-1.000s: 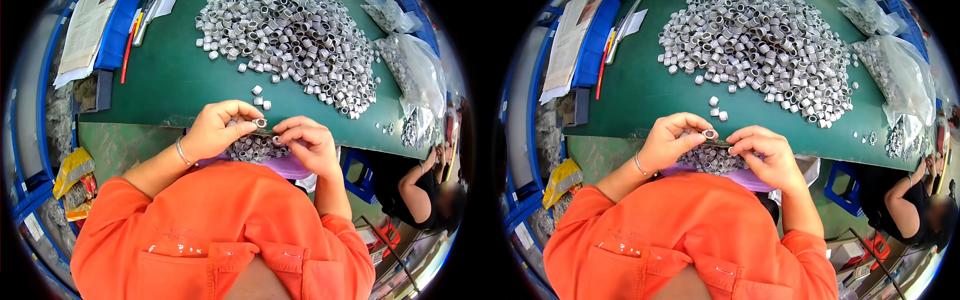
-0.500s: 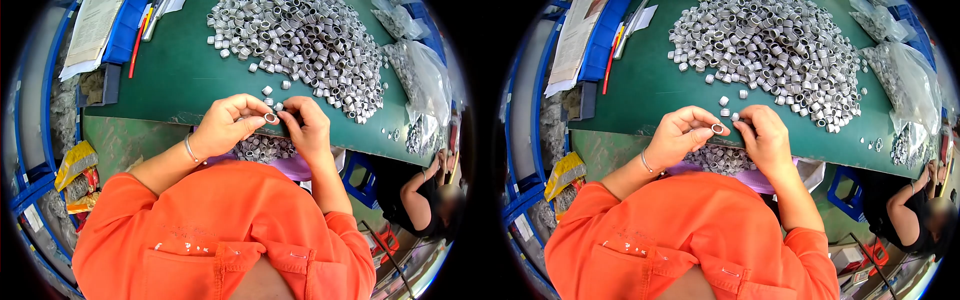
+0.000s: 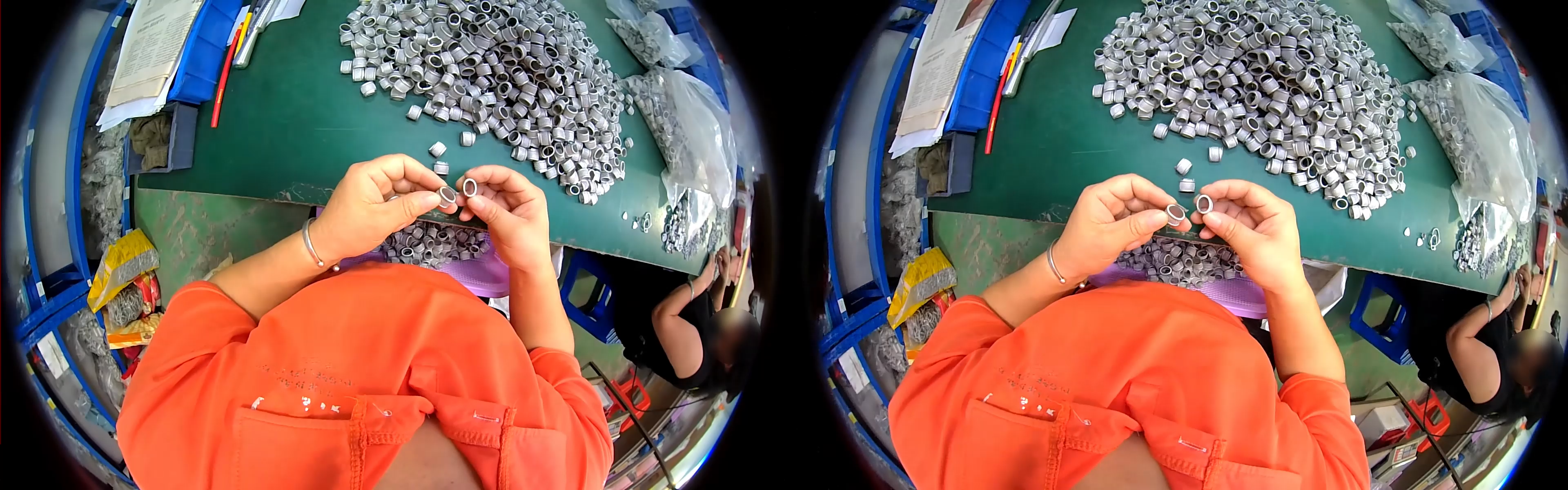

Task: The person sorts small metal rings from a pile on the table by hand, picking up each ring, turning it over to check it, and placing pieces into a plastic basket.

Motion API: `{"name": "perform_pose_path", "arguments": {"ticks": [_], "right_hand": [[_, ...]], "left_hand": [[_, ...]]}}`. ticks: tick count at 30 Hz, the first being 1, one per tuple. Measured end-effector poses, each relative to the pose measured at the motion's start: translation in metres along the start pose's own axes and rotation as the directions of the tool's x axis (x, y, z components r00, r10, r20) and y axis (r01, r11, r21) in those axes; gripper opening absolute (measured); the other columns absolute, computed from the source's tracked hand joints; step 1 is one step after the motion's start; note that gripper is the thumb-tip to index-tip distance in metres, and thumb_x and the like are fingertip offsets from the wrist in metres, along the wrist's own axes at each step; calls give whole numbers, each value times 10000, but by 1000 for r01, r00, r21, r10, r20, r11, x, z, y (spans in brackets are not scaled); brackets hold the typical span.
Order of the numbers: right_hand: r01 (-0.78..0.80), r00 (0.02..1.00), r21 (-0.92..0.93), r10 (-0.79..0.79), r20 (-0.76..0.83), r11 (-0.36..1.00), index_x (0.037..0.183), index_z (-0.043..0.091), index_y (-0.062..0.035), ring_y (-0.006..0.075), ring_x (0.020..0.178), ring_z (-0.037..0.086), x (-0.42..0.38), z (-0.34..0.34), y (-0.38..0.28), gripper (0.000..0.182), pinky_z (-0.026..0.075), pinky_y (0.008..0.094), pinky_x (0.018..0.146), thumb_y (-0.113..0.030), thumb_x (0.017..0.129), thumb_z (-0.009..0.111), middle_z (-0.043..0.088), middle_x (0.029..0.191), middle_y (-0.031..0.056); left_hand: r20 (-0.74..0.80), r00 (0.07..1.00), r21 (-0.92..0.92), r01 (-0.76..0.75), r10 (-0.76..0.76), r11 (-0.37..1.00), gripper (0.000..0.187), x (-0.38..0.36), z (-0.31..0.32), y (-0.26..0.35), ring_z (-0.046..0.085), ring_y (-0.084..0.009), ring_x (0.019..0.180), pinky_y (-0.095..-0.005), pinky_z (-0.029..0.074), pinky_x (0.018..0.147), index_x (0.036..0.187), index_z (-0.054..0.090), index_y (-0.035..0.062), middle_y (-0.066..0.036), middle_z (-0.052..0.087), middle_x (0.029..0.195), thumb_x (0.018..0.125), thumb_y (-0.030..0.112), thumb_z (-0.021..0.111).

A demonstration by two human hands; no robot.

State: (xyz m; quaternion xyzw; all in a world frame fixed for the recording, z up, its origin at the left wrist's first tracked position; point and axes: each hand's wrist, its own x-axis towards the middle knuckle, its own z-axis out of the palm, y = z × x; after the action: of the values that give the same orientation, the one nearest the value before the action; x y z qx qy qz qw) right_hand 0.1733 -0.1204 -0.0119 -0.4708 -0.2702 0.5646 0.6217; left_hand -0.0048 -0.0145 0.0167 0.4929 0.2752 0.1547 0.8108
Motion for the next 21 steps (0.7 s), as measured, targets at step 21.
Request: {"name": "perform_pose_path", "arguments": {"ticks": [21], "right_hand": [[242,966,-318,-196,169,917,880,646,3,122,763,542,-21,-11,-15,243,459,229,655,162,699,625,540,889,52]], "left_hand": [[-59,996,239,-54,70,970,216,1,-10,-5,519,-53,757,-191,442,687,983,631,-14,-40,631,946,772,-27,678]]}}
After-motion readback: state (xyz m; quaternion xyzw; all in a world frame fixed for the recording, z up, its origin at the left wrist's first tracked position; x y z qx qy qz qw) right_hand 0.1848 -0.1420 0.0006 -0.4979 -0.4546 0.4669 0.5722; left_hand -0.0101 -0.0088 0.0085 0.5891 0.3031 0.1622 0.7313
